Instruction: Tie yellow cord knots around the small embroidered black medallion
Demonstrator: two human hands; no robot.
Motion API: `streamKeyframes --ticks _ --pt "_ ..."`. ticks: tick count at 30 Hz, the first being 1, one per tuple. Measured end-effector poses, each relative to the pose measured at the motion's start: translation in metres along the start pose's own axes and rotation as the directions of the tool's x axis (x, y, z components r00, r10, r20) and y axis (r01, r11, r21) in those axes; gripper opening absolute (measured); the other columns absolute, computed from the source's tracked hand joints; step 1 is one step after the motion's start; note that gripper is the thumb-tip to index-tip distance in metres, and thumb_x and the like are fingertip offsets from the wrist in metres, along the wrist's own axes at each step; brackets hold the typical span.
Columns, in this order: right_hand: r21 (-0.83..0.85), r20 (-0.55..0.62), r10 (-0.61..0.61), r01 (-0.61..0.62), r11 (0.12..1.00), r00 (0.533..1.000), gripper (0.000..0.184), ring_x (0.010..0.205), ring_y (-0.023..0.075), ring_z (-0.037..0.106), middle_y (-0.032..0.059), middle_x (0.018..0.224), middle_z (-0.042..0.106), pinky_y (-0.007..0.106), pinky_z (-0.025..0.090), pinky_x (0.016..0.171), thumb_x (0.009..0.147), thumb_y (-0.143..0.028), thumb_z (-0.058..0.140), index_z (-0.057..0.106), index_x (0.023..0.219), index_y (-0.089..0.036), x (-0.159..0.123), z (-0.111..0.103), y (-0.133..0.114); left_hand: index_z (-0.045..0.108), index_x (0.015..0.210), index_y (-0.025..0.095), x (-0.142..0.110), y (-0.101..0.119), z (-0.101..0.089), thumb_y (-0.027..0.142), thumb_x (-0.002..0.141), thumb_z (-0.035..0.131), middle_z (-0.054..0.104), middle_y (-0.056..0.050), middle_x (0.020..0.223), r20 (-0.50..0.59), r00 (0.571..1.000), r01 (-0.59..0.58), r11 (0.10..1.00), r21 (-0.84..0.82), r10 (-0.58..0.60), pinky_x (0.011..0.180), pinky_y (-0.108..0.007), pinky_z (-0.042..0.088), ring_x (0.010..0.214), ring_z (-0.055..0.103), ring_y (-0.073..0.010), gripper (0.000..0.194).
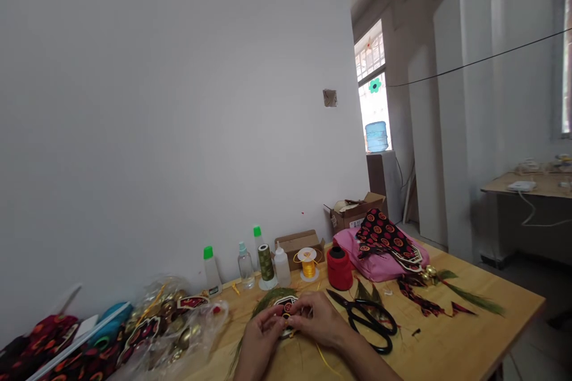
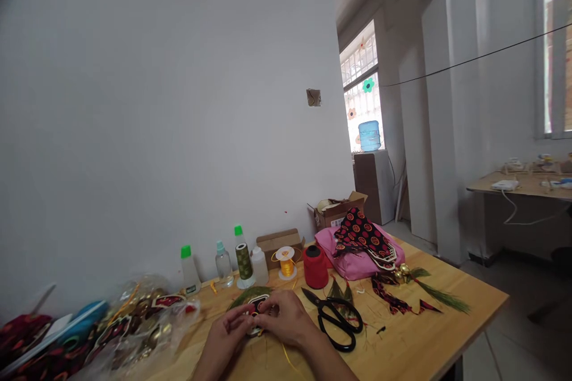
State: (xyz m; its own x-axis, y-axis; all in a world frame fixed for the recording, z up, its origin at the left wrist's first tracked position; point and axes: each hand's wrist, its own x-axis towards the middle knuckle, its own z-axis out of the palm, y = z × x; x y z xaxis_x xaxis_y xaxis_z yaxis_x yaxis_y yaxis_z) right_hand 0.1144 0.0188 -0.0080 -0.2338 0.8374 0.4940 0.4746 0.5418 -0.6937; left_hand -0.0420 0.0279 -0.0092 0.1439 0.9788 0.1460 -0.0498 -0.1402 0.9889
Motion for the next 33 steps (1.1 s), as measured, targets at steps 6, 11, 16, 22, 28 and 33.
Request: streamKeyframes --ticks 6,11,16,22,28,33 --pt "-0.053 0.034 -0.084 0.086 0.995 0.996 0.014 0.054 0.0096 0.046 -0.0016 0.057 0.057 0.018 0.031 0.049 0.070 -0.020 0.052 0.066 0.068 -0.018 0.000 0.006 0.004 0.065 0.074 0.012 0.000 -0.005 0.001 0.028 0.050 0.068 0.069 -0.006 0.064 0.012 1.000 -0.008 1.000 0.013 0.008 0.059 -0.025 0.046 0.061 0.060 -0.0179 0.030" --pt "-0.074 -0.003 -0.084 0.083 0.994 0.996 0.014 0.061 0.0112 0.049 -0.0005 0.061 0.058 0.019 0.032 0.053 0.070 -0.021 0.052 0.066 0.068 -0.019 0.001 0.007 0.007 0.065 0.068 0.010 -0.002 -0.006 0.005 0.033 0.054 0.065 0.066 -0.004 0.055 0.074 0.997 0.003 0.992 0.124 -0.012 0.053 -0.022 0.043 0.052 0.057 -0.0143 0.027" --pt "-0.045 -0.008 -0.010 0.010 0.999 1.000 0.014 0.062 0.0116 0.051 0.0002 0.064 0.061 0.019 0.034 0.054 0.069 -0.021 0.052 0.066 0.070 -0.018 0.001 0.011 0.010 0.066 0.064 0.008 0.000 -0.009 0.002 0.037 0.055 0.062 0.064 -0.003 0.052 0.056 0.998 0.011 0.973 0.232 -0.024 0.046 -0.019 0.036 0.047 0.052 -0.0121 0.030" --pt "-0.050 0.038 0.019 -0.017 0.999 0.999 0.018 0.056 0.0102 0.049 -0.0012 0.058 0.059 0.018 0.031 0.049 0.070 -0.021 0.049 0.067 0.068 -0.017 0.002 0.005 0.006 0.067 0.062 0.008 0.001 -0.010 -0.001 0.040 0.052 0.064 0.065 -0.003 0.050 0.047 0.997 0.052 0.981 0.189 -0.062 0.045 -0.019 0.035 0.047 0.053 -0.0126 0.034" --pt "-0.056 -0.012 0.066 -0.066 0.996 0.998 0.022 0.052 0.0092 0.047 -0.0004 0.057 0.059 0.018 0.029 0.045 0.071 -0.025 0.046 0.066 0.067 -0.016 0.003 -0.002 0.002 0.067 0.065 0.010 0.003 -0.012 -0.003 0.038 0.046 0.068 0.068 -0.004 0.058 -0.009 0.996 0.093 0.991 0.101 -0.092 0.053 -0.021 0.041 0.055 0.058 -0.0155 0.033" --pt "-0.112 -0.085 0.068 -0.077 0.991 0.994 0.019 0.052 0.0087 0.047 -0.0004 0.057 0.058 0.017 0.031 0.046 0.067 -0.019 0.046 0.063 0.060 -0.014 0.004 -0.001 0.003 0.066 0.064 0.010 0.006 -0.019 -0.006 0.034 0.045 0.070 0.068 -0.004 0.055 -0.026 0.994 0.105 0.990 0.091 -0.103 0.051 -0.021 0.041 0.050 0.058 -0.0145 0.030"
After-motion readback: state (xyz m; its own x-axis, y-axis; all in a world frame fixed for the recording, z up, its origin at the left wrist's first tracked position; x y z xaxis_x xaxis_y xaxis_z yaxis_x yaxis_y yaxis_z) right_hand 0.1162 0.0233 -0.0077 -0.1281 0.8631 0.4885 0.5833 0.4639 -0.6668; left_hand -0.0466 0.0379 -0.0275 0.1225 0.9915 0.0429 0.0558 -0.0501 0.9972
